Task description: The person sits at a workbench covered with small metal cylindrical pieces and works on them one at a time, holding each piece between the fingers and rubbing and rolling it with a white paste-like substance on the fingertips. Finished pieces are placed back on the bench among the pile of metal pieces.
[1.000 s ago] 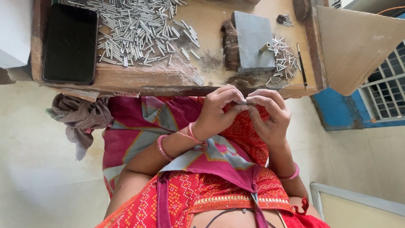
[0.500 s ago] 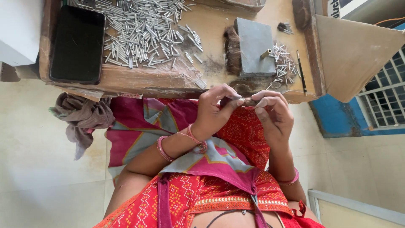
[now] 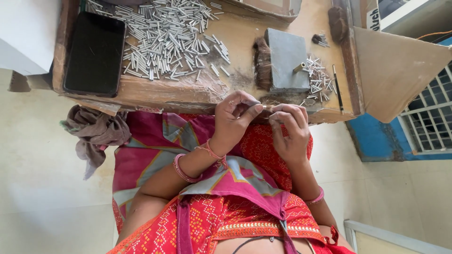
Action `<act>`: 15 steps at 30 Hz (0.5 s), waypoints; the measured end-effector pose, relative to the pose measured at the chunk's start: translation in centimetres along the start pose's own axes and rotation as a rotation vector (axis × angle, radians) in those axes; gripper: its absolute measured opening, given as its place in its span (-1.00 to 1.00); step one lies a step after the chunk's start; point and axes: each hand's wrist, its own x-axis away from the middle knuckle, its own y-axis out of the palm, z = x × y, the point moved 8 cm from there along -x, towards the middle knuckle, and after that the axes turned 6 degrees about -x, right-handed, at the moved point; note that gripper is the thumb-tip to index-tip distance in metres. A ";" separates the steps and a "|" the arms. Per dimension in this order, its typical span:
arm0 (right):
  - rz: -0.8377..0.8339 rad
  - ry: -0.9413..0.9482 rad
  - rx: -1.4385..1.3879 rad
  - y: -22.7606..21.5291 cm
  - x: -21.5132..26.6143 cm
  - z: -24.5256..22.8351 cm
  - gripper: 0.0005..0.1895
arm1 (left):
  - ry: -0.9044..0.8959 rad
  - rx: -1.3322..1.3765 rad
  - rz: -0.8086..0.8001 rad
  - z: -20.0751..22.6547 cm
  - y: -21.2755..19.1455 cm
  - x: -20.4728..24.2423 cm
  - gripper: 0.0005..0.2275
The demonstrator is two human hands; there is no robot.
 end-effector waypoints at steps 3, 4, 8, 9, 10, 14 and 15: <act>0.017 0.019 -0.007 -0.3 0.2 0.6 -0.85 | -0.004 0.003 0.004 -0.2 -0.1 -0.1 -0.92; 0.015 0.018 -0.006 -0.3 0.3 0.6 -0.85 | -0.003 0.004 0.005 -0.2 -0.1 -0.1 -0.92; 0.037 0.038 0.009 -0.7 0.5 1.0 -0.86 | -0.012 0.000 0.002 0.1 0.0 -0.1 -0.92; 0.038 0.042 0.009 -0.7 0.5 1.0 -0.87 | -0.014 -0.015 0.002 0.3 0.1 -0.1 -0.92; 0.040 0.042 0.008 -0.7 0.6 1.1 -0.87 | -0.013 -0.016 0.001 0.2 0.1 -0.1 -0.92; 0.040 0.042 0.003 -0.4 0.7 1.3 -0.86 | 0.002 -0.054 -0.004 0.1 0.0 -0.1 -0.92; 0.038 0.046 -0.001 -0.4 0.7 1.3 -0.85 | 0.009 -0.057 -0.005 0.1 0.0 -0.1 -0.92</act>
